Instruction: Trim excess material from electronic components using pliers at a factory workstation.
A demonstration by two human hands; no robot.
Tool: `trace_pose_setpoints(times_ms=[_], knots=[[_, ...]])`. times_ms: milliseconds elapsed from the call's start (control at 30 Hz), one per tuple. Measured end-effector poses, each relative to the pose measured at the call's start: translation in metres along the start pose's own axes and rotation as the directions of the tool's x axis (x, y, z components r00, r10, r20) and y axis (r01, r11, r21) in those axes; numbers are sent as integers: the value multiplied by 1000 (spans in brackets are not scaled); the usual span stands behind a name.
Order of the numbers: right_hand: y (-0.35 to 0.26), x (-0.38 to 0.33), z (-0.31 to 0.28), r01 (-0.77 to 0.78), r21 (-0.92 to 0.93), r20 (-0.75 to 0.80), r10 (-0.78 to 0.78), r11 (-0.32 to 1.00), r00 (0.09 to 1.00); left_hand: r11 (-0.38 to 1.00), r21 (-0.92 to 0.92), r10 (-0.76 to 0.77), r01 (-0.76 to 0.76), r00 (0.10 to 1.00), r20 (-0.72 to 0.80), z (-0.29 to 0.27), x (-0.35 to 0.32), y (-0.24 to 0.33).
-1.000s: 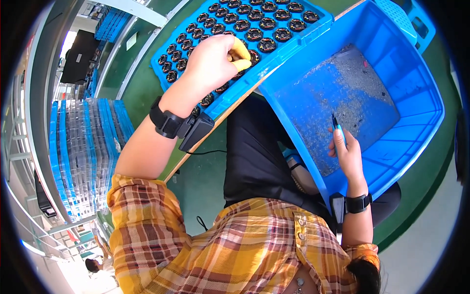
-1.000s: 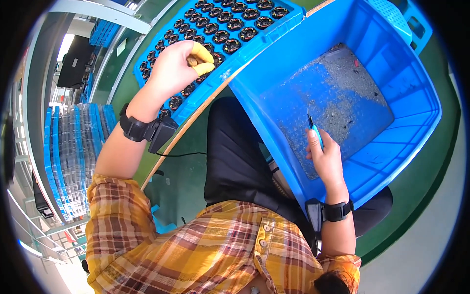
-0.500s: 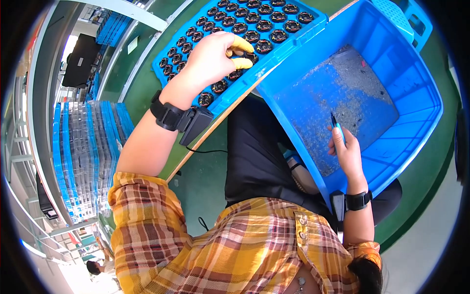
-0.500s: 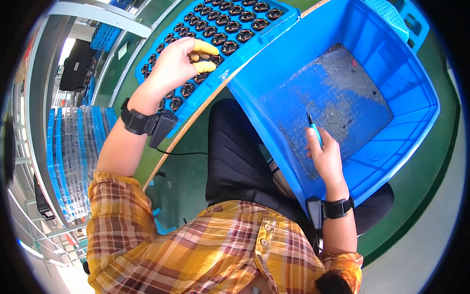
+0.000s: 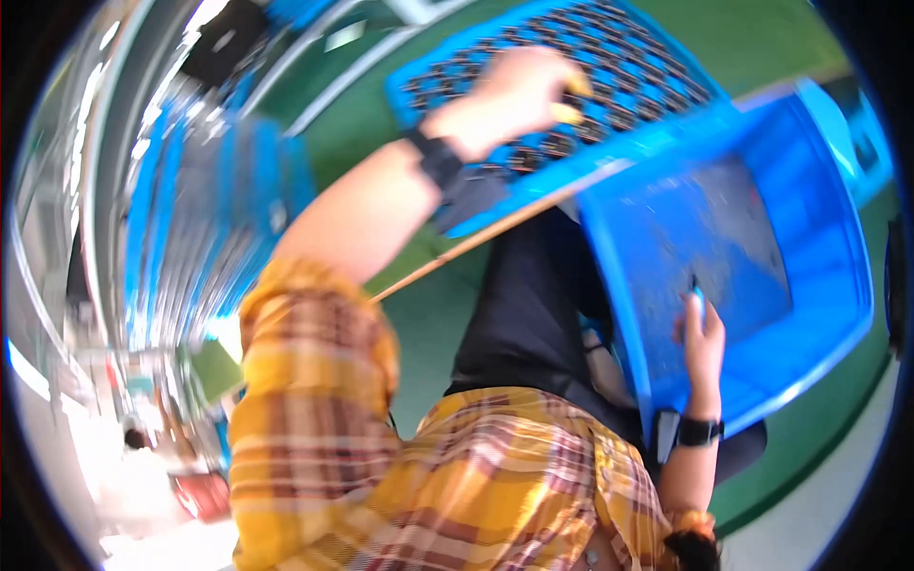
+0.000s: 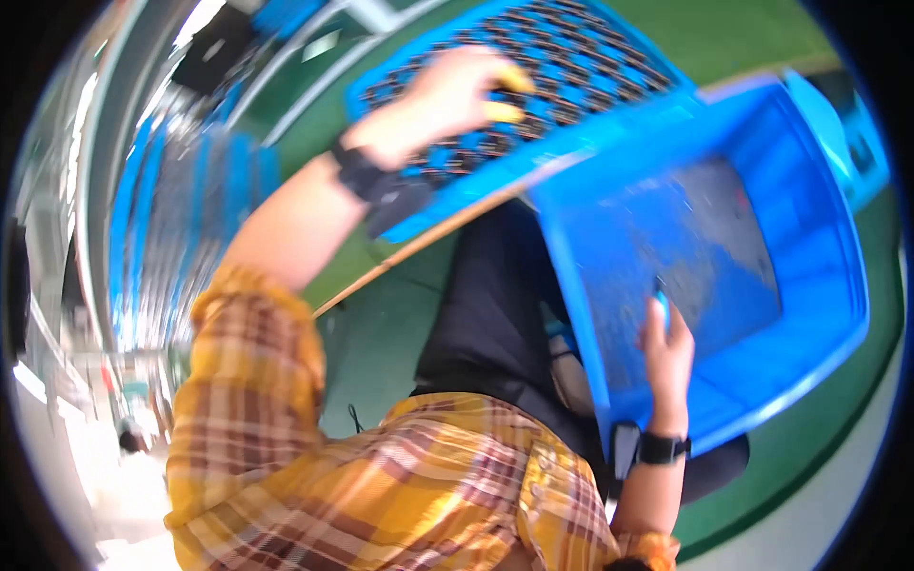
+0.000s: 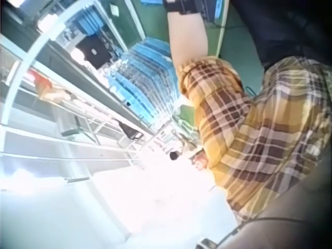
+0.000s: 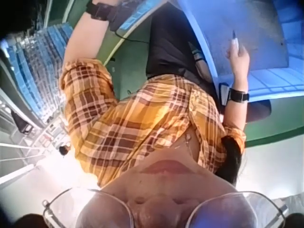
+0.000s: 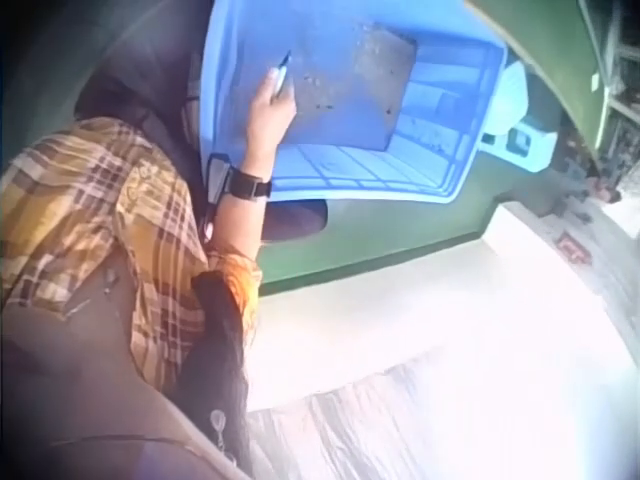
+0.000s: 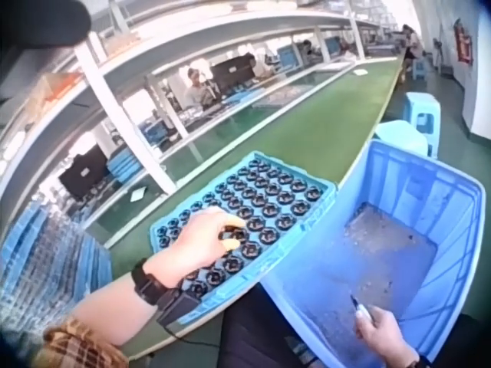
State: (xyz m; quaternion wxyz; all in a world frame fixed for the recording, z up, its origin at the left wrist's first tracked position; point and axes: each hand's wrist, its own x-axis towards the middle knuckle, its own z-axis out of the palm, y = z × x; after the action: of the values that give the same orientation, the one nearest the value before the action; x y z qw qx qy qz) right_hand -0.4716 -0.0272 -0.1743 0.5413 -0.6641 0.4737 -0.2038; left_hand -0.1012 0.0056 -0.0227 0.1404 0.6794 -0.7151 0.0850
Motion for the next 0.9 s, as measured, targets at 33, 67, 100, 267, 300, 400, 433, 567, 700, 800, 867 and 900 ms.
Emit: trace_pose_setpoints(times_ms=[33,67,100,267,300,400,433,567,700,800,867,900], knots=[[9,1,-2,4,31,-5,-4,1000,1000,999,-39,35,-35,999,-11,0,2,6],[14,-1,-13,45,55,-1,-45,997,999,996,-30,88,-88,996,-16,4,11,9],[20,1,-15,-6,39,-37,7,999,999,996,20,89,-88,995,-34,10,16,12],[29,8,-18,8,61,22,-9,998,1000,1000,-29,4,-10,979,-204,-9,3,30],[34,13,-19,-15,87,38,12,996,999,996,-94,-29,7,970,-241,-23,-7,44],[39,22,-16,7,138,79,-18,990,997,964,-246,-26,-100,887,-461,-20,-35,86],[39,22,-14,-16,126,56,9,992,998,954,-274,-11,-121,900,-436,-15,-46,103],[62,39,-24,-28,173,10,26,985,1000,776,-538,17,-329,863,-505,46,-85,162],[59,36,-21,-22,218,-80,40,976,996,670,-735,43,-103,994,-100,104,-102,205],[65,40,-23,11,292,-164,39,956,986,641,-751,-19,-158,975,-221,136,-106,228],[63,36,-22,29,357,-138,22,934,990,655,-744,-34,-134,978,-206,139,-101,231],[61,33,-16,13,373,-132,39,928,991,672,-730,-53,-128,974,-220,146,-101,230]])
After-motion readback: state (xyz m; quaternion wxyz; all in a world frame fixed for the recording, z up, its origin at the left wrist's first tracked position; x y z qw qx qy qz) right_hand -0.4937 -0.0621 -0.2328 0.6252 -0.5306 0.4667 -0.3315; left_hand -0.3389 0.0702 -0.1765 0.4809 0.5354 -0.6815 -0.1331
